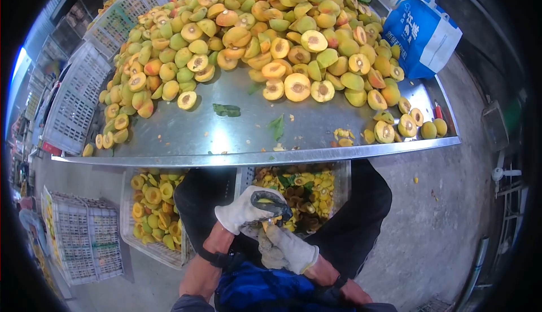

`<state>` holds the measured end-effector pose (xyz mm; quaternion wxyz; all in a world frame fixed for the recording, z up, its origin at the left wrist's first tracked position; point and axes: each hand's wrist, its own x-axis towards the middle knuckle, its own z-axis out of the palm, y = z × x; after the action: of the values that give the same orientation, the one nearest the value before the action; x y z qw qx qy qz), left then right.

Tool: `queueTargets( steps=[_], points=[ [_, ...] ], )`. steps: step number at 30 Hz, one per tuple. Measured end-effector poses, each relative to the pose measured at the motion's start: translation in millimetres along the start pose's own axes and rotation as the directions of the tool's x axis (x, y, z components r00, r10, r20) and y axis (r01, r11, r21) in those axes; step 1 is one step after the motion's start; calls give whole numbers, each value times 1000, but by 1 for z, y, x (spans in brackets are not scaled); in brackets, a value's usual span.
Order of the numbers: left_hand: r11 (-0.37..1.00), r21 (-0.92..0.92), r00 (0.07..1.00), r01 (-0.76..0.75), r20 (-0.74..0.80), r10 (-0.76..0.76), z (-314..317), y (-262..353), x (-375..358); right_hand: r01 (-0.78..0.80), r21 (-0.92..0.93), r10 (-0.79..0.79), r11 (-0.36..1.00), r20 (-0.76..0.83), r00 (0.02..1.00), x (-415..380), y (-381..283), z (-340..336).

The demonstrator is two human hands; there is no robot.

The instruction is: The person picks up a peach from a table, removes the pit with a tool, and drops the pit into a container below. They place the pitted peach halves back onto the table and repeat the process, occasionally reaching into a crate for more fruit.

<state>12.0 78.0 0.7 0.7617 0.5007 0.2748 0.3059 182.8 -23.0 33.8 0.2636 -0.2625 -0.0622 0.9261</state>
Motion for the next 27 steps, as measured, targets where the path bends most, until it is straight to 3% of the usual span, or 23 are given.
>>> queueTargets(
  steps=[3,4,6,7,9,10,11,12,13,14,15,16,17,18,19,20,21,23,25,27],
  points=[
    [962,-239,981,-129,-174,88,20,-8,-4,-4,129,-17,992,158,987,4,-2,12],
    [926,-326,966,-193,-227,122,25,-10,-1,30,74,-38,997,107,994,4,-6,15],
    [926,-310,936,-216,-334,107,28,-26,-4,61,-39,-61,997,3,998,-1,-7,18],
    [923,-307,920,-231,-376,105,28,-28,-1,75,-66,-74,995,26,997,2,-7,7],
    [929,-266,900,-258,-415,131,26,-29,-3,195,-415,-251,889,-84,964,7,-5,8],
    [905,-350,842,-242,-539,17,27,-27,-4,223,-572,-345,790,-114,932,9,-3,11],
    [870,-427,761,-245,-641,-100,28,-24,-5,262,-750,-470,608,-74,879,9,-1,7],
    [827,-496,659,-264,-719,-221,29,-19,-8,230,-687,-403,689,-99,910,5,-3,2],
    [997,21,598,-74,-799,62,24,7,-25,196,-619,-325,761,-102,940,1,-9,-3],
    [967,-96,623,-237,-778,75,6,-2,-46,151,-543,-253,826,-118,960,-6,-13,-11],
    [967,22,594,-253,-786,173,11,23,-68,108,-237,-95,965,62,993,-4,-16,-32],
    [961,234,390,-146,-880,273,12,36,-76,61,-439,-165,897,-201,966,10,-12,-45],
    [673,679,434,293,-722,539,-3,60,-94,47,-697,-338,716,-287,896,25,0,-71],
    [414,753,459,511,-646,610,-15,79,-105,35,-724,-397,689,-337,854,32,0,-78],
    [262,759,444,596,-583,680,-27,93,-113,16,-748,-453,663,-384,804,38,-5,-75],
    [113,721,431,683,-524,735,-34,102,-120,24,-568,-339,822,-456,823,34,-7,-73],
    [153,757,453,636,-526,719,-41,113,-118,20,-348,-206,937,-507,837,31,-8,-63],
    [235,830,506,506,-506,698,-70,139,-93,16,-451,-255,892,-475,842,37,-7,-53],
    [302,803,534,514,-575,620,-94,159,-46,-16,-526,-300,850,-509,807,38,-6,-43],
    [164,765,546,622,-575,609,-149,154,0,-66,-603,-324,795,-514,794,31,-12,-34]
  ],
)
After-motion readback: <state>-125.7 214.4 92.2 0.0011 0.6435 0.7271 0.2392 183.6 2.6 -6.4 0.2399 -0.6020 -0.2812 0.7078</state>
